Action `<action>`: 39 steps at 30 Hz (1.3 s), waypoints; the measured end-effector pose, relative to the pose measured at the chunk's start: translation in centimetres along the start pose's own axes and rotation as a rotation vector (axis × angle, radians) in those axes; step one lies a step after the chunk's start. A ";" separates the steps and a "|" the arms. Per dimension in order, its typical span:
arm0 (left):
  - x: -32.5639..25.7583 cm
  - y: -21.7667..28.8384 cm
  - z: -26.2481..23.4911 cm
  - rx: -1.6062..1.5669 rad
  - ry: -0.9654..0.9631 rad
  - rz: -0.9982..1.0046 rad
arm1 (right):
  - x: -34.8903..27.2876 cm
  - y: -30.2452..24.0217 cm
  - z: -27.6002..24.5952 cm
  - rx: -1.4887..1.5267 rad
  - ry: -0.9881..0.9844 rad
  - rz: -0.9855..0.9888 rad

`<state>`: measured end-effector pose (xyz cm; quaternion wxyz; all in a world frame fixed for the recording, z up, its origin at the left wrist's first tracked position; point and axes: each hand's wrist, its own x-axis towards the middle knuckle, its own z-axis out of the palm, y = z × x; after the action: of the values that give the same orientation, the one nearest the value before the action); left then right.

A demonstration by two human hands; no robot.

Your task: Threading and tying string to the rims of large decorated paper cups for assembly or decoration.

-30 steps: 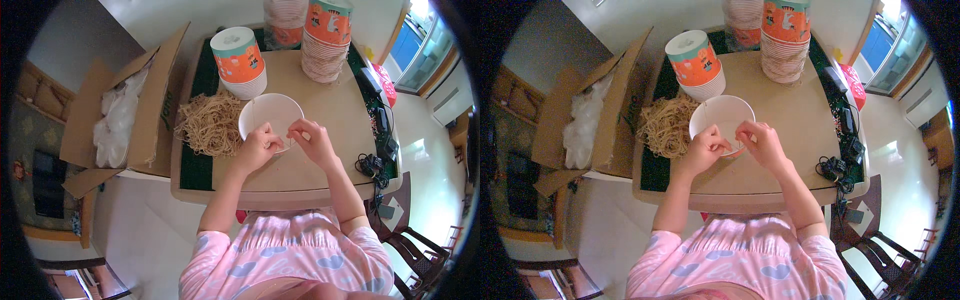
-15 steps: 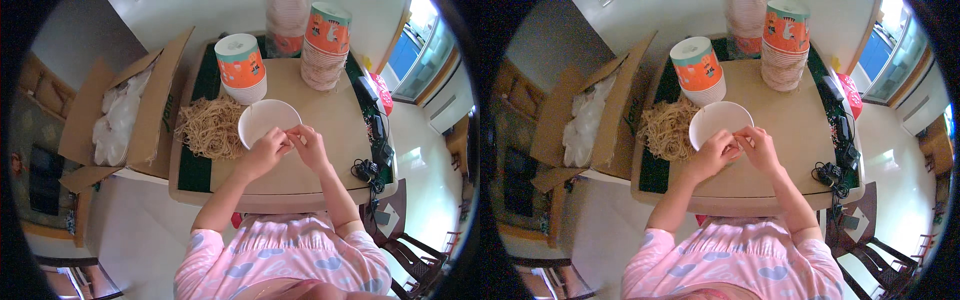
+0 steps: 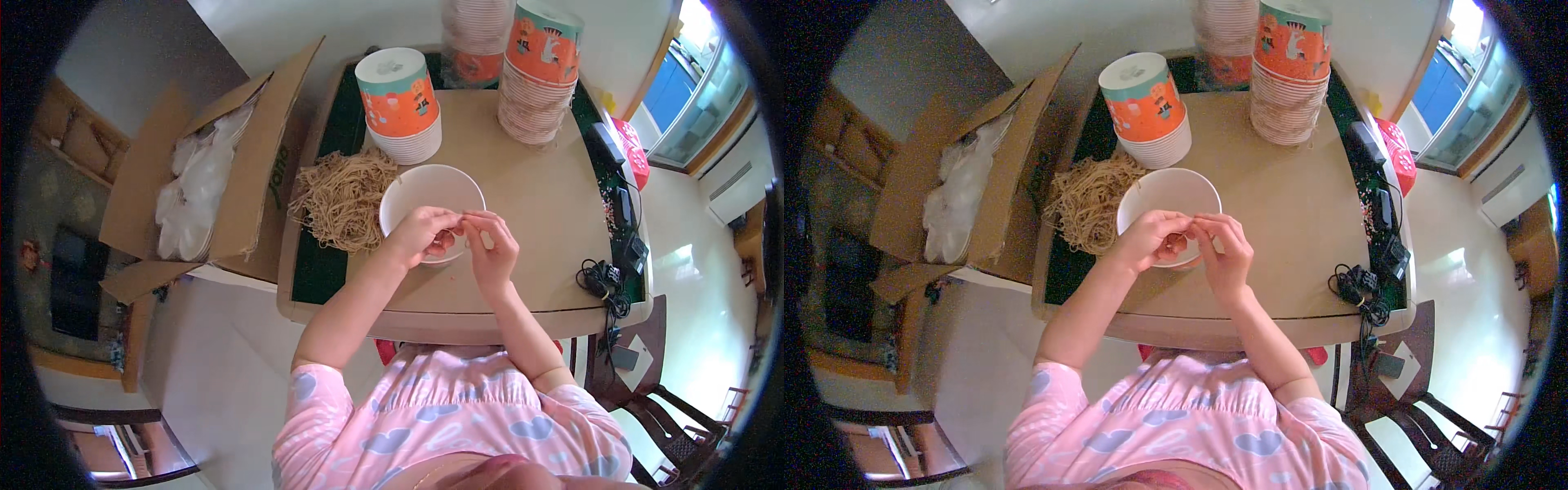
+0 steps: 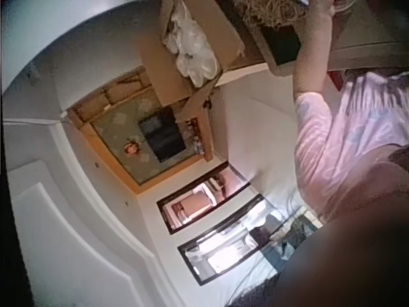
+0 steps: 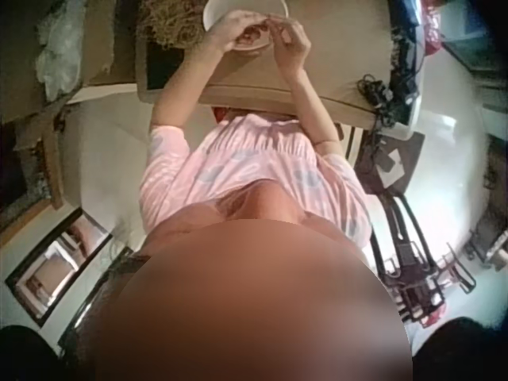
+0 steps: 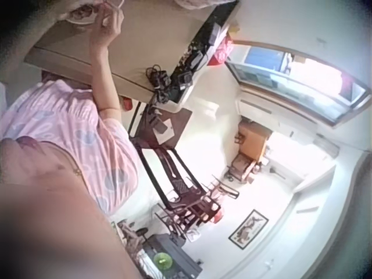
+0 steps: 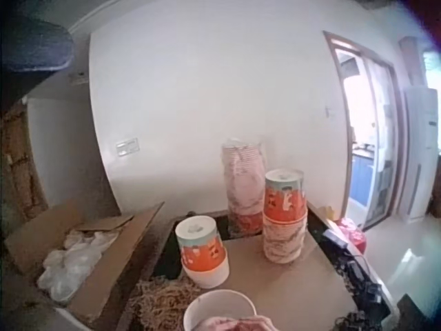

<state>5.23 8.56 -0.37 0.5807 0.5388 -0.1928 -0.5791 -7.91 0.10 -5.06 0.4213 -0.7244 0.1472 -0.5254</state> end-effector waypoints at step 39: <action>-4.7 -0.5 1.6 0.751 0.546 0.670 | 2.4 -3.7 -0.5 -0.071 -0.366 0.133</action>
<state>2.43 12.15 1.64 0.5301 0.7476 -0.3886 -0.0951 -8.20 0.51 -0.61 0.4489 -0.8109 0.1344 -0.3505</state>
